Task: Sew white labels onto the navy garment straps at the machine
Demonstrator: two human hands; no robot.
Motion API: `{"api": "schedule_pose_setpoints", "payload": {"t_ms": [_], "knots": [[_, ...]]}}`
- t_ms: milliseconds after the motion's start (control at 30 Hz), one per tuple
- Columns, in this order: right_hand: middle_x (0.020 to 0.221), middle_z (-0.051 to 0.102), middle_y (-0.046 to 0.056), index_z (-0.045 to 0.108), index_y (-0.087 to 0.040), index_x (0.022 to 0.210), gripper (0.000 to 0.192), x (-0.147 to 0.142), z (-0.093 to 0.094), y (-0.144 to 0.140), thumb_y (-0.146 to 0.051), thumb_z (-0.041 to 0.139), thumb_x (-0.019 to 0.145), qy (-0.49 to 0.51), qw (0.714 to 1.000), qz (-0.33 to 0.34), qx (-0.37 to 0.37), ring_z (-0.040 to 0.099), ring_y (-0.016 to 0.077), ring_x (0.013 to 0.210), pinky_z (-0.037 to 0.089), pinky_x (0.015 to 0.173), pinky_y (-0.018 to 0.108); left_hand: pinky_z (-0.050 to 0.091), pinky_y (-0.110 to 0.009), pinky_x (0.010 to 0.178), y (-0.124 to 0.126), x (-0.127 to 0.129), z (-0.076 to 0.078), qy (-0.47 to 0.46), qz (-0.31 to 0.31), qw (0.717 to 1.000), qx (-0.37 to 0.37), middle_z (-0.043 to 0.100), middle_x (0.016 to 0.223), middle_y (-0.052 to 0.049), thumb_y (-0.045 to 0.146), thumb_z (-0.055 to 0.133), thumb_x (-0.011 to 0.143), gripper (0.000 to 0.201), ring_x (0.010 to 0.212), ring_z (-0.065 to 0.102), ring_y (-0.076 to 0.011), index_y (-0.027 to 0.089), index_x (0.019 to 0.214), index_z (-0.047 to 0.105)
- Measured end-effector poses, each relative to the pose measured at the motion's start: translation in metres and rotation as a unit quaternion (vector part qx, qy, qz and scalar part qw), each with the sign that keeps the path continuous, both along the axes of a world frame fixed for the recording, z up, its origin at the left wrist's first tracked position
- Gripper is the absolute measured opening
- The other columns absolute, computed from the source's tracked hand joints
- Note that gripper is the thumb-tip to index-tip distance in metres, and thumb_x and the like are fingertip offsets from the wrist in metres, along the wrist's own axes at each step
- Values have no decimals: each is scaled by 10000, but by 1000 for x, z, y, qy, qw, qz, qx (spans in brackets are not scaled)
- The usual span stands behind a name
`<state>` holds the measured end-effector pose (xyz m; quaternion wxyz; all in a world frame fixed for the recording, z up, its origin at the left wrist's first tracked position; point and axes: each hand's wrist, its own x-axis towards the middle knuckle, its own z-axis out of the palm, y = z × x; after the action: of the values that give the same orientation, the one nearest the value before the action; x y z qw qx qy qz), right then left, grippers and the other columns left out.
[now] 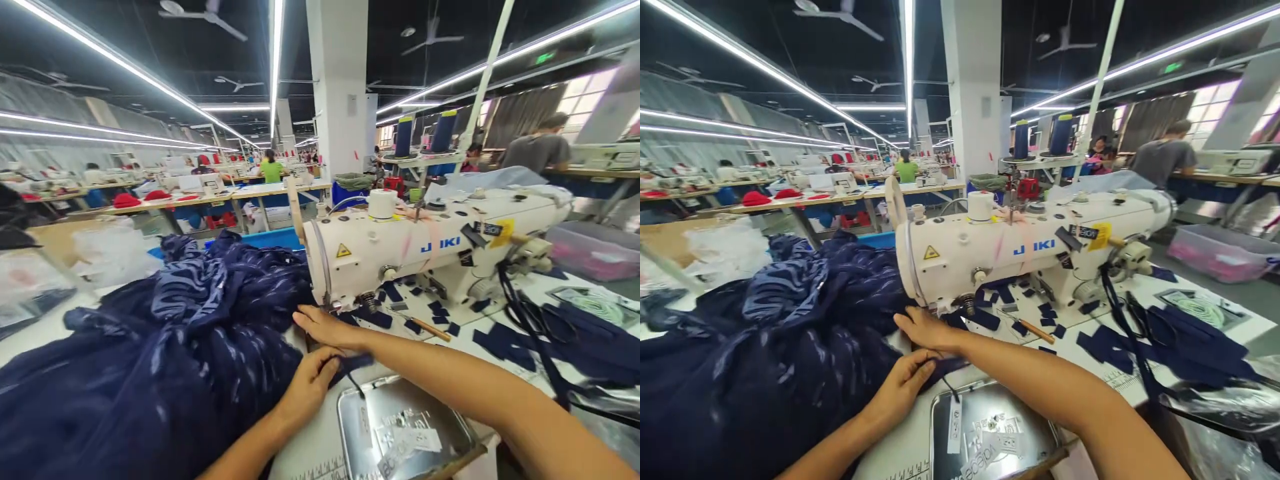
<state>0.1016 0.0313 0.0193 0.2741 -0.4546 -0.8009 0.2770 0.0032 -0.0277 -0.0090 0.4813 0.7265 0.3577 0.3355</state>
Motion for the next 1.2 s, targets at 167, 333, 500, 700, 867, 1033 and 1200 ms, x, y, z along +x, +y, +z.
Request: {"api": "schedule_pose_setpoints", "payload": {"t_ms": [167,333,500,700,867,1033,1200], "knots": [[1255,487,158,457,-56,1215,461,60,6,-47,-345,295,893,-26,995,97,-5,426,188,1177,330,979,324,417,-276,669,28,-7,8,35,-43,998,20,496,607,-7,388,530,714,258,654,481,-147,143,676,604],[885,663,96,631,-117,870,298,136,10,-58,-266,374,847,-11,995,-70,66,599,182,831,454,753,311,381,-252,601,31,-10,14,70,-7,995,68,430,574,10,367,538,705,288,583,434,-115,145,522,545],[700,591,26,584,-156,701,190,170,12,-74,-231,446,810,-47,987,-117,95,538,139,649,417,620,264,363,-220,507,25,-3,16,110,30,993,11,442,550,22,378,534,683,256,505,422,-95,144,581,551],[798,571,19,571,-177,791,129,148,15,-117,-209,454,835,-133,989,51,37,528,126,696,402,653,260,340,-189,479,19,9,18,146,51,988,18,487,557,30,363,525,694,237,483,428,-79,139,659,591],[820,536,22,546,-185,840,111,127,12,-131,-156,439,838,-202,962,184,7,517,132,728,371,627,244,338,-185,484,20,8,11,134,71,988,36,485,560,27,362,520,688,242,503,419,-79,134,647,591],[829,527,20,518,-186,810,74,120,6,-133,-174,449,834,-263,948,180,8,495,137,696,348,596,259,329,-180,407,20,3,7,85,76,993,-38,429,515,46,385,538,660,250,419,370,-62,137,647,558],[830,542,14,529,-187,808,100,118,0,-133,-177,436,842,-268,950,157,31,497,134,713,364,630,260,358,-176,416,19,1,12,80,68,994,-31,457,534,31,410,545,647,277,448,402,-71,134,629,562]]}}
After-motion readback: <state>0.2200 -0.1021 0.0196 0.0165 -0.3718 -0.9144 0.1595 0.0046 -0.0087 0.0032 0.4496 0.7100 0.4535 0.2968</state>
